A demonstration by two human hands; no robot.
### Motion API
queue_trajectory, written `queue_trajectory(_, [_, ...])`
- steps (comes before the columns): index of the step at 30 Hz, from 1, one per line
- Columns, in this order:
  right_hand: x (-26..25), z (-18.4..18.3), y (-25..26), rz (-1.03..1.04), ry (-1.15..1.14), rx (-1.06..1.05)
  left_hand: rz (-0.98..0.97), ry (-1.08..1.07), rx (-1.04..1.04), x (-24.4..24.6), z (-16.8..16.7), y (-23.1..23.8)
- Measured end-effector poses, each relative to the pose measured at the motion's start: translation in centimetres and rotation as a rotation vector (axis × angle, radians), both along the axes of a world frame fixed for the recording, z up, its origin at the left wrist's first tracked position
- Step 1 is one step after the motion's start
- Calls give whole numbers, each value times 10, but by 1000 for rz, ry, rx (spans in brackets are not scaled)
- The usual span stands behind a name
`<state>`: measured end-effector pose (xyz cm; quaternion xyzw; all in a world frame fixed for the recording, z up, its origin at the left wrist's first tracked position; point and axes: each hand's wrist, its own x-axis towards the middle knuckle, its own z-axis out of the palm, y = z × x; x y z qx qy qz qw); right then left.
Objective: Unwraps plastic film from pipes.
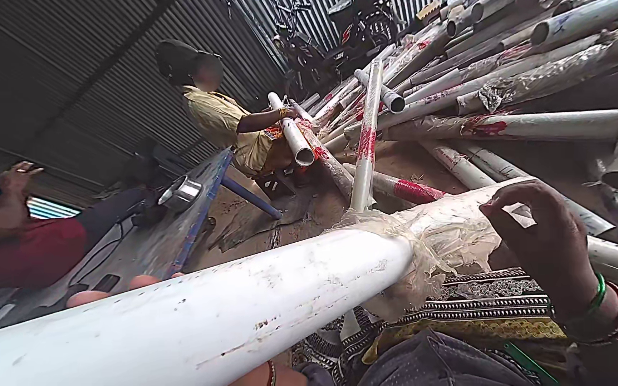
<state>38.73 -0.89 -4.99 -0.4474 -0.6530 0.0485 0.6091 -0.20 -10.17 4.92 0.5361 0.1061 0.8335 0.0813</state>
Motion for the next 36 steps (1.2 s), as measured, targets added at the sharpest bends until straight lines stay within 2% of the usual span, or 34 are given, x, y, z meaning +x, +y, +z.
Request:
queue_trajectory(1, [2,-2,0,-12,21,-34,97,-59,0,7,4,1])
queue_trajectory(3, [4,-5,0,-40,28,-81,231,-45,-22,2,3,1])
queue_trajectory(5, [4,-9,2,-43,2,-88,282,-49,-64,3,9,8])
queue_trajectory(10, [-4,-4,-3,59,-19,-139,445,-264,-56,32,47,60])
queue_trajectory(12, [-10,6,-4,115,-25,-123,412,-304,-93,46,70,76])
queue_trajectory(15, [-18,32,2,133,-61,-130,383,-169,-19,45,94,102])
queue_trajectory(20, [-25,89,13,99,-161,-379,156,-41,93,56,129,131])
queue_trajectory(23, [-30,105,18,97,-173,-462,67,29,154,67,147,137])
queue_trajectory(29, [-23,80,20,311,159,-398,24,74,209,95,176,146])
queue_trajectory(33, [-29,57,9,297,216,-329,10,79,164,118,193,149])
queue_trajectory(36, [-31,32,-6,173,158,-337,45,236,214,98,202,189])
